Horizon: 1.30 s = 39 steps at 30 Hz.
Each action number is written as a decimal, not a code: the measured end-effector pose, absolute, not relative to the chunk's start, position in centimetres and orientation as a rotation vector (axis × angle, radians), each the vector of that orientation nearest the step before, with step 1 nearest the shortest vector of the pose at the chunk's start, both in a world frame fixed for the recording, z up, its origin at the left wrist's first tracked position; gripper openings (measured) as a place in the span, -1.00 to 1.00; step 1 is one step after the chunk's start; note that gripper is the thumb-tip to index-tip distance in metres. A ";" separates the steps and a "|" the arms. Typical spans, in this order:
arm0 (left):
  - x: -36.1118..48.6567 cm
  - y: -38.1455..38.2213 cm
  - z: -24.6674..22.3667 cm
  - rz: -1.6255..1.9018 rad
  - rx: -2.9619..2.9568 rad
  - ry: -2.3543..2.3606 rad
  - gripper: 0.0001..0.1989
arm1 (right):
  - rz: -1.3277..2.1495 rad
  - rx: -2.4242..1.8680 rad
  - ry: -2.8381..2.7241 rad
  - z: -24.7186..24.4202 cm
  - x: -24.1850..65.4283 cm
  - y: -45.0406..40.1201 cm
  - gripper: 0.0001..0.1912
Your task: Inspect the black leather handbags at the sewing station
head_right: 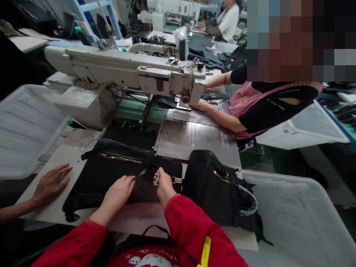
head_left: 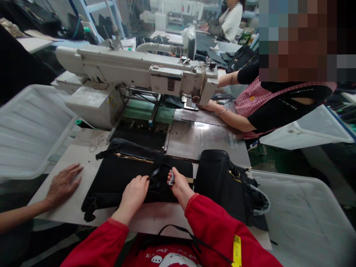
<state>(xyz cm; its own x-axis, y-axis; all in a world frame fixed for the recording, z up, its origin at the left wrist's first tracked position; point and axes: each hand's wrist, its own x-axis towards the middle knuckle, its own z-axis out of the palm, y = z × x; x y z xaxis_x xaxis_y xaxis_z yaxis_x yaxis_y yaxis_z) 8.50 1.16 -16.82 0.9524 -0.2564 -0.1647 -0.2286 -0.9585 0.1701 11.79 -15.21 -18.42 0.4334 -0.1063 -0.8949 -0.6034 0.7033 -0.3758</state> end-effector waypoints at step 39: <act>8.7 -3.5 -13.9 -0.355 1.596 0.411 -0.63 | 0.184 -1.091 0.608 -14.2 7.0 -12.3 -0.79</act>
